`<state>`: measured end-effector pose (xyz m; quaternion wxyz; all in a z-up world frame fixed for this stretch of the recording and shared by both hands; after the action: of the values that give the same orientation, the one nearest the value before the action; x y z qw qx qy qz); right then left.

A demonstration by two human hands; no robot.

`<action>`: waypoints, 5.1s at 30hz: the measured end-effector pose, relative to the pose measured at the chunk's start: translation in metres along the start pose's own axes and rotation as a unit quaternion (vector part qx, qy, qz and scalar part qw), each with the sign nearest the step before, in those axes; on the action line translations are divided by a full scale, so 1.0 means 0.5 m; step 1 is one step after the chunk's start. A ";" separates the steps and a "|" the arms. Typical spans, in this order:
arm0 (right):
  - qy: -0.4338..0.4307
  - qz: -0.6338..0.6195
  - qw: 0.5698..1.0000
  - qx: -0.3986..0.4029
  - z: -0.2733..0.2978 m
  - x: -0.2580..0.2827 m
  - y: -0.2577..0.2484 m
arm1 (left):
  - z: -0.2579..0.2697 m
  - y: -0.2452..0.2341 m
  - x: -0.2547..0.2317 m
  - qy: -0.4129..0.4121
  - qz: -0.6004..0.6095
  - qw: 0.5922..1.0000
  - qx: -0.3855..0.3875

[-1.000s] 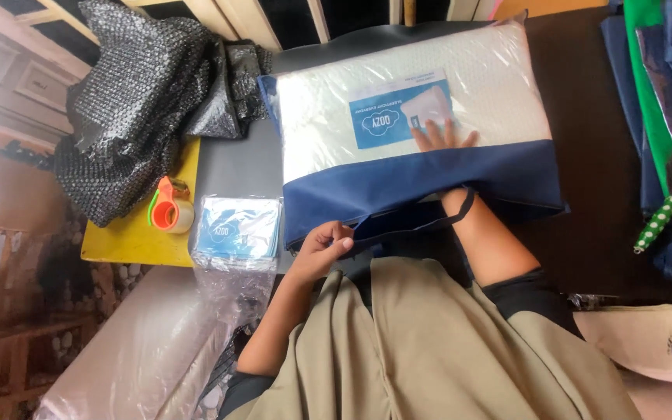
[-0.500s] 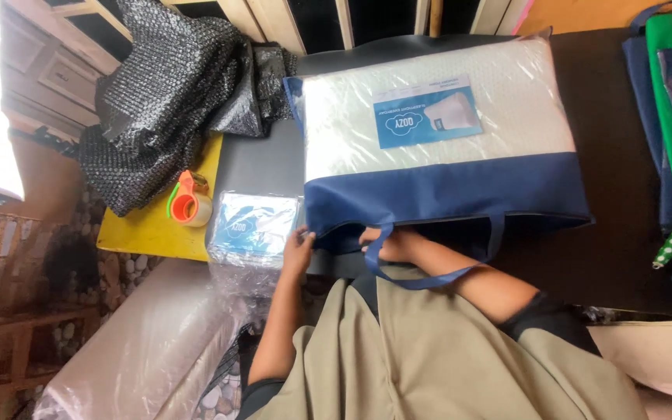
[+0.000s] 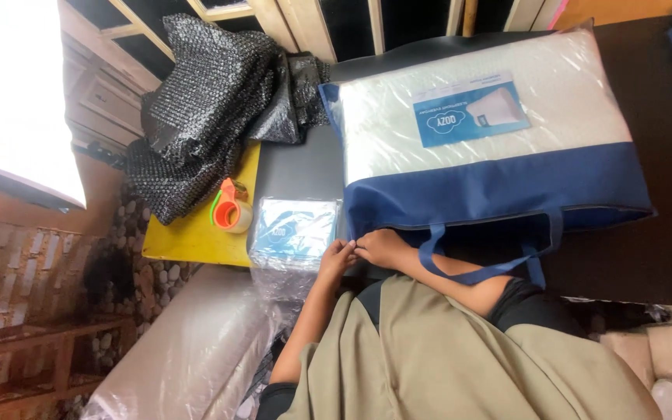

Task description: A person packages a pillow by placing it in a blue carrying bag, wrapping it in black bubble wrap, and sealing the package with tape.

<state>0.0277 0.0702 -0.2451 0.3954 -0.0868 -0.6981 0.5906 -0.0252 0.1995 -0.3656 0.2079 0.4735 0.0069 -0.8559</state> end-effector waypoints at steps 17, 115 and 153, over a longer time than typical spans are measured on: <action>0.298 -0.078 0.923 -0.231 0.320 -0.228 -0.127 | -0.096 -0.078 -0.096 0.032 0.037 0.992 -0.117; 0.294 -0.347 0.890 -0.041 0.441 -0.773 -0.587 | -0.018 0.431 -0.269 0.295 -0.571 0.689 -0.334; 0.299 -0.319 0.896 -0.074 0.706 -0.850 -0.608 | -0.008 0.424 -0.274 0.245 -0.516 0.759 -0.312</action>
<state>0.1875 -0.5341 -0.1611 0.7450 -0.0611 -0.5790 0.3256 0.1185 0.0543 -0.2173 -0.1380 0.5008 0.5680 -0.6385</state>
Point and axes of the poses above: each hand's wrist, its own z-axis away from the middle knuckle, its own y-axis out of the palm, x = y × z, the point moved 9 cm from there along -z, towards the middle knuckle, and after that the axes turned 5 degrees about z, right-handed, at the moved point
